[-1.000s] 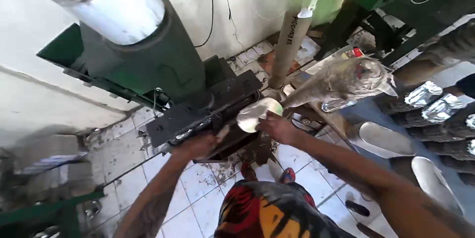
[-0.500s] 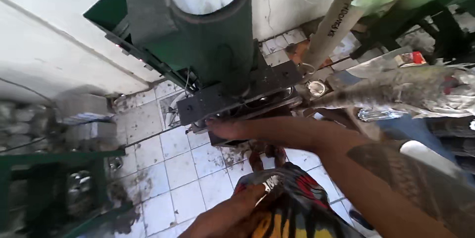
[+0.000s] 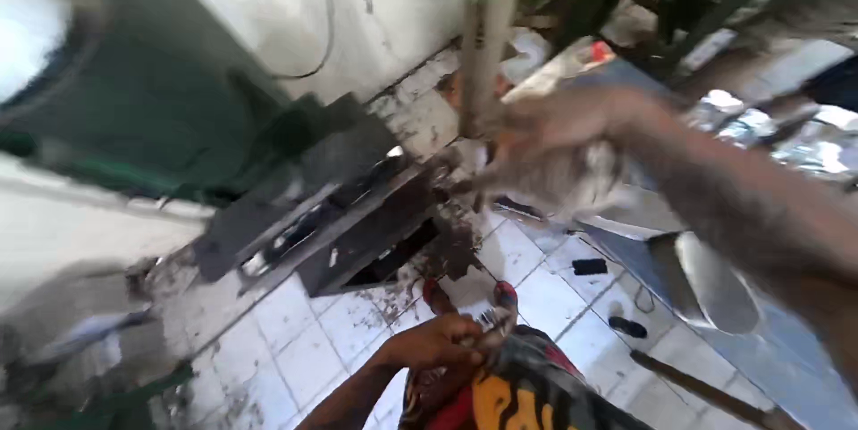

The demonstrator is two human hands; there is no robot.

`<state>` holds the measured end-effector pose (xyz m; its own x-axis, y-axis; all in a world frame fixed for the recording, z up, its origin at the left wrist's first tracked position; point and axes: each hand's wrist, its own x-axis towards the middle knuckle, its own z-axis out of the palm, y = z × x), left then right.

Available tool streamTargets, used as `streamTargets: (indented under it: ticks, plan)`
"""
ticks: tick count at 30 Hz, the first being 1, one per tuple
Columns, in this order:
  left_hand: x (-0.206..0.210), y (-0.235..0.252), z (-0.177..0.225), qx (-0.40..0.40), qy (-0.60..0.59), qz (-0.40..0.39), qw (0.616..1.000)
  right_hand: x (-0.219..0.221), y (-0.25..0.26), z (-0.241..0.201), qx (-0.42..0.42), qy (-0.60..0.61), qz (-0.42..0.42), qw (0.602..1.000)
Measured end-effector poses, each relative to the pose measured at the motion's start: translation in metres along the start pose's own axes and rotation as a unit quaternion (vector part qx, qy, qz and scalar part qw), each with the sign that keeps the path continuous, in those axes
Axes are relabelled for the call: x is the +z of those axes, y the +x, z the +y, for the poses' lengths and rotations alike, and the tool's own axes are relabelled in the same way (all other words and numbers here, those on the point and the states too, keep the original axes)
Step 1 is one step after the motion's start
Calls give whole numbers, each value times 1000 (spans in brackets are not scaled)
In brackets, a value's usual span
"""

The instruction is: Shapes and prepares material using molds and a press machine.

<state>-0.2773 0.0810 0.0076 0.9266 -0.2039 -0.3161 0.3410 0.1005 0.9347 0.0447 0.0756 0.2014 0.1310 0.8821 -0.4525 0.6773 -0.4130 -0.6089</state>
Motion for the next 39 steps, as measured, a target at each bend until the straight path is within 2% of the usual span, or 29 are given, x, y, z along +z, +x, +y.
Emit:
streamTargets:
  ticks: [2, 3, 4, 6, 8, 10, 13, 18, 21, 24, 26, 27, 29, 30, 31, 32, 33, 35, 37, 39]
  plan:
    - [-21, 48, 24, -66, 108, 77, 989, 62, -33, 119, -47, -15, -21, 999]
    - [-35, 76, 38, -95, 162, 107, 976, 99, -53, 171, -44, -5, -46, 998]
    - [-50, 107, 51, -111, 210, 121, 964, 137, -75, 214, -14, 12, -60, 998]
    - [-79, 178, 74, -120, 305, 115, 938, 216, -109, 283, 107, 31, -30, 993]
    - [-99, 251, 91, -104, 404, 88, 905, 290, -127, 333, 223, 47, -3, 974]
    - [-113, 322, 112, -104, 487, 48, 866, 340, -130, 371, 277, 59, 37, 958]
    - [-141, 401, 117, -119, 561, 15, 819, 333, -120, 379, 306, 75, 29, 949]
    - [-161, 445, 96, -129, 588, -40, 798, 348, -116, 407, 336, 81, 27, 938]
    - [-169, 438, 82, -126, 562, -33, 817, 345, -118, 393, 327, 93, 39, 940]
    - [-170, 441, 83, -76, 518, -34, 851, 328, -123, 379, 324, 110, 58, 938]
    - [-171, 437, 84, -49, 497, -41, 865, 318, -126, 363, 322, 178, 74, 927]
    - [-172, 435, 83, -44, 492, -42, 868, 308, -130, 351, 320, 229, 105, 913]
    - [-172, 439, 83, -52, 501, -43, 863, 276, -145, 319, 269, 285, 248, 886]
    - [-169, 440, 81, -52, 505, -43, 861, 256, -155, 302, 242, 269, 336, 870]
    - [-165, 441, 83, -53, 507, -48, 859, 239, -164, 294, 230, 201, 419, 855]
    - [-160, 442, 88, -54, 509, -53, 858, 223, -171, 298, 227, 99, 485, 839]
    - [-155, 443, 94, -62, 513, -58, 854, 211, -178, 311, 227, -1, 514, 827]
    - [-152, 446, 97, -66, 516, -74, 851, 196, -185, 347, 230, -112, 485, 836]
    - [-155, 451, 93, -72, 527, -86, 842, 199, -184, 371, 219, -99, 425, 873]
    - [-150, 452, 100, -54, 545, -51, 835, 206, -183, 382, 181, -63, 440, 877]
